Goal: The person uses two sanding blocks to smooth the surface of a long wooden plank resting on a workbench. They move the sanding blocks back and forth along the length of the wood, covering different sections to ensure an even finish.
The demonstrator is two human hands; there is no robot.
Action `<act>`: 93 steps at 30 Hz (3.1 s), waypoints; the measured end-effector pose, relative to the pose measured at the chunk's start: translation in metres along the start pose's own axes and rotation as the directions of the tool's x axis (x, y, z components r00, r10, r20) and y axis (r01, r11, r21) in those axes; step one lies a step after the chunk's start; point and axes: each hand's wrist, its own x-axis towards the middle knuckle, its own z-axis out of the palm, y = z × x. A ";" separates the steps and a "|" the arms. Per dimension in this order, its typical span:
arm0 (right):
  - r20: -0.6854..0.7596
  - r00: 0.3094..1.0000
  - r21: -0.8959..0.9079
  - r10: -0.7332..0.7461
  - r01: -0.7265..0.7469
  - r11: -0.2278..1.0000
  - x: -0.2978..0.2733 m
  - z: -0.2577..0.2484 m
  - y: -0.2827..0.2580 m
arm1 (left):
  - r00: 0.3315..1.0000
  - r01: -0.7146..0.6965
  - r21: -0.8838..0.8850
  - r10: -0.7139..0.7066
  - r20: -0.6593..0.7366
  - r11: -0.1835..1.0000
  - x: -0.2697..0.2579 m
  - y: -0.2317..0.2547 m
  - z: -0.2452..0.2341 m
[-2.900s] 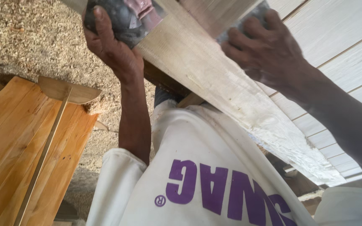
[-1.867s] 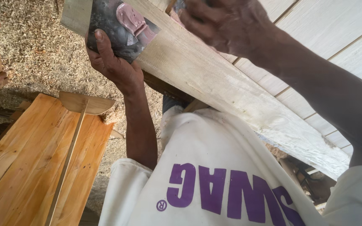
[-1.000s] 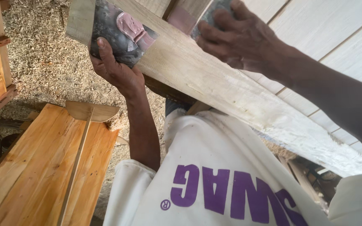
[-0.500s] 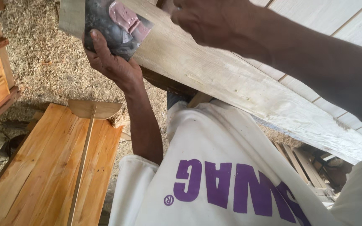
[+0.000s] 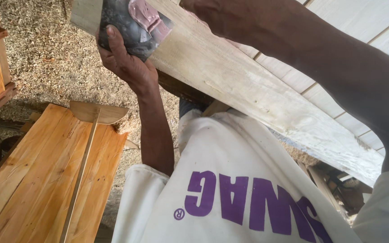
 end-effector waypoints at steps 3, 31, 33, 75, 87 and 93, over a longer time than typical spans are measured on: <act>0.155 0.988 -0.119 0.017 0.001 0.993 0.006 -0.003 -0.008 | 1.000 -0.016 0.015 0.015 0.023 1.000 0.000 -0.001 0.000; 0.195 0.980 -0.508 -0.043 0.139 0.850 -0.160 0.038 -0.023 | 1.000 -0.001 0.121 -0.002 0.021 0.993 0.005 0.000 -0.007; 0.181 0.983 -0.498 -0.040 0.126 0.858 -0.165 0.042 -0.022 | 0.999 -0.013 0.130 0.008 0.044 0.991 0.008 0.000 -0.009; -0.544 0.789 0.012 0.287 -0.335 0.942 -0.207 -0.033 -0.051 | 0.828 0.035 0.288 -0.189 0.528 0.957 -0.150 0.023 0.124; -0.512 0.810 0.061 0.287 -0.299 0.952 -0.213 -0.019 -0.053 | 0.746 -0.060 0.304 -0.159 0.646 0.951 -0.162 0.019 0.131; -0.446 0.874 0.060 0.192 -0.185 0.981 -0.228 0.018 -0.047 | 0.900 -0.028 0.300 -0.106 0.422 0.954 -0.148 -0.009 0.110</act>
